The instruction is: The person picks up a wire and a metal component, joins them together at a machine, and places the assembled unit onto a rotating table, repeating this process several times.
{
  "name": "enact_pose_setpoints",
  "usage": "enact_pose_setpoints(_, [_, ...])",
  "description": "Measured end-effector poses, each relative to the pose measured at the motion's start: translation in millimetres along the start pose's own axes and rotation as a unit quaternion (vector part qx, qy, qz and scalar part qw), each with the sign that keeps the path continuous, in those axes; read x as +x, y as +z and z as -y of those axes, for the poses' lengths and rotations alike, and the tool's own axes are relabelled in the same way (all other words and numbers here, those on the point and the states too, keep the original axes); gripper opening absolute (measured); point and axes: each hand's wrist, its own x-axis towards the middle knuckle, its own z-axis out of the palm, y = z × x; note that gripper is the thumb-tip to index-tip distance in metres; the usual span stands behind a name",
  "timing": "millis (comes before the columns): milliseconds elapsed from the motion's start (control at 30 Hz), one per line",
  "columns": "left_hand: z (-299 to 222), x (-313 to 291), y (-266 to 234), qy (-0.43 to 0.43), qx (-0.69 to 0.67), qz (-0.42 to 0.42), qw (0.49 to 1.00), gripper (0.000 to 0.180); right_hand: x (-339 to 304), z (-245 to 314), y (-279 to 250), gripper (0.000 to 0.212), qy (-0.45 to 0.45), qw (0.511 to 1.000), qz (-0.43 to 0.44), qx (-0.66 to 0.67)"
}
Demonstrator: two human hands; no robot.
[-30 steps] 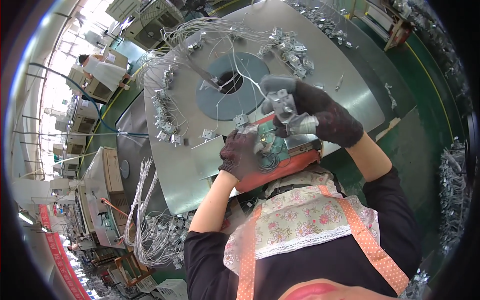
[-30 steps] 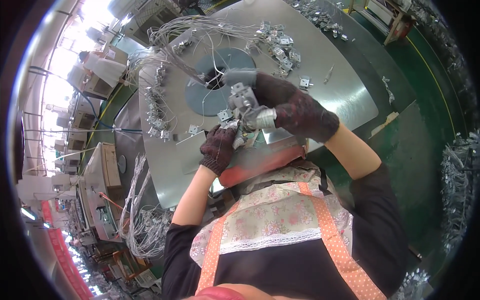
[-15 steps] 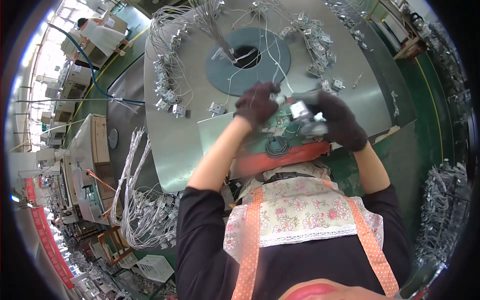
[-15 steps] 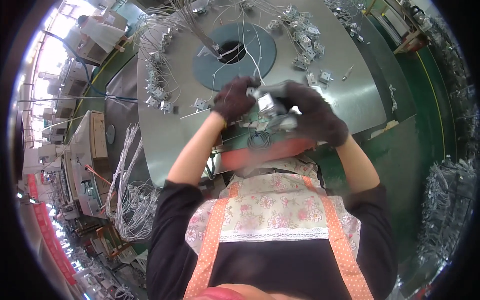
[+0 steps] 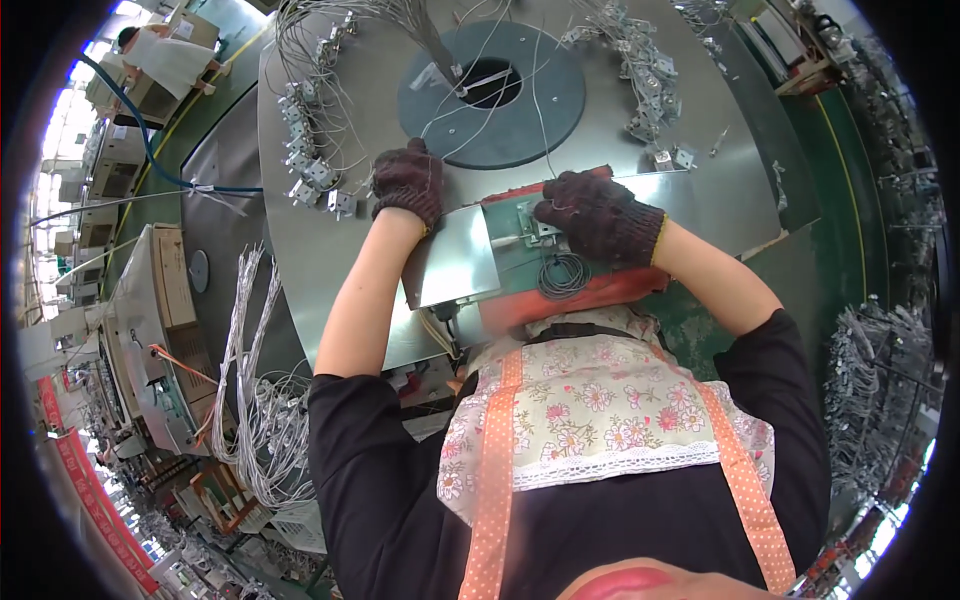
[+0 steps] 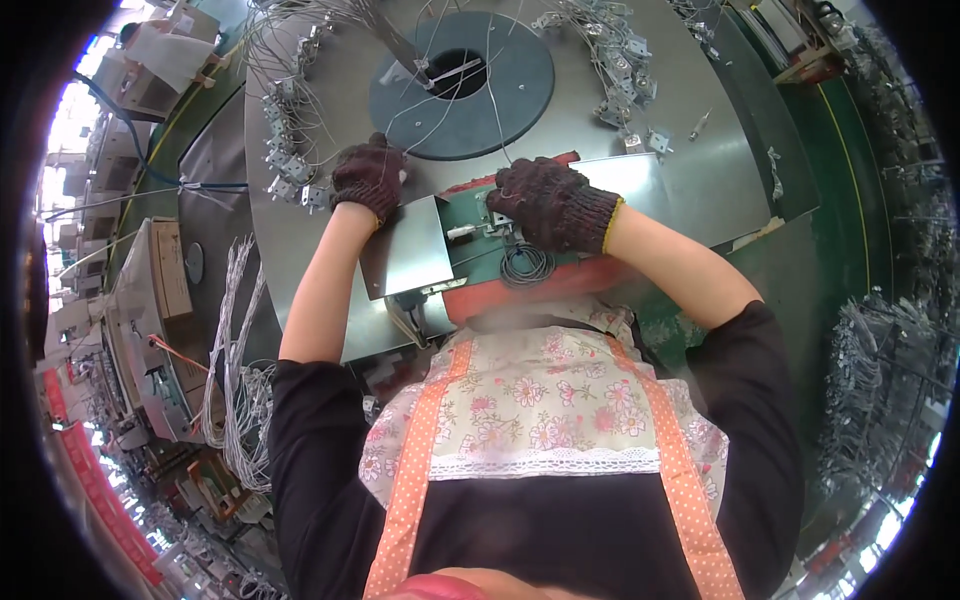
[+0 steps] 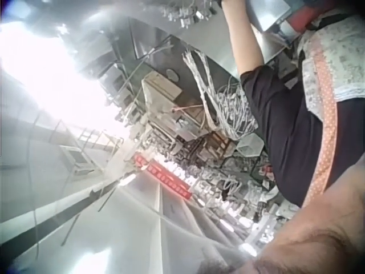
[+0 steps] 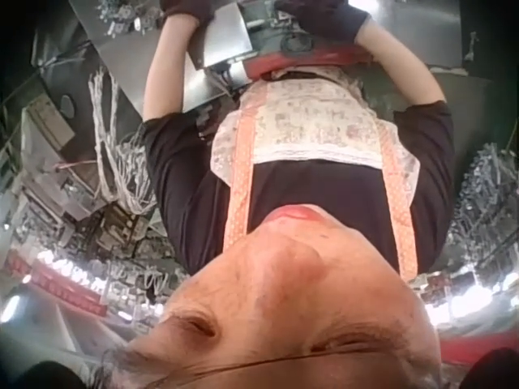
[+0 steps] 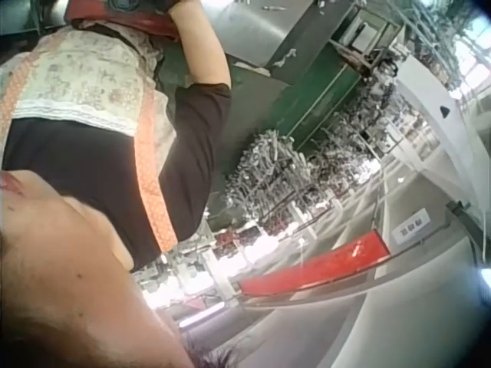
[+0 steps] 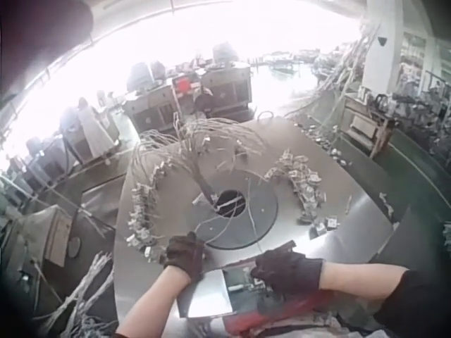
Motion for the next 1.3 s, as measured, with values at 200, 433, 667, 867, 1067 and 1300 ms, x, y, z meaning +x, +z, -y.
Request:
enact_pose_setpoints(200, [-21, -19, -31, 0.062, -0.098, -0.017, 0.993, 0.034, 1, 11, -5, 0.034, -0.006, 0.998, -0.057, -0.009])
enact_pose_setpoints(433, [-37, -51, -27, 0.137, -0.188, -0.356, 0.905, 0.026, -8, 27, 17, 0.041, 0.124, 0.991, -0.056, -0.016])
enact_pose_setpoints(667, [-106, -89, -47, 0.278, -0.157, -0.126, 0.939, 0.036, -16, 32, 45, 0.059, 0.147, 0.981, -0.113, 0.060])
enact_pose_setpoints(867, [-128, -87, -37, 0.299, -0.157, -0.142, 0.930, 0.042, -24, 5, 50, 0.072, 0.053, 0.963, -0.153, 0.214])
enact_pose_setpoints(1067, [-129, -96, -22, 0.210, -0.125, -0.154, 0.957, 0.055, -64, -50, -23, 0.051, 0.057, 0.947, -0.197, 0.248])
enact_pose_setpoints(1300, [-139, -95, -37, 0.202, -0.157, -0.143, 0.956, 0.059, -108, -166, 7, 0.026, 0.291, 0.953, -0.047, 0.072])
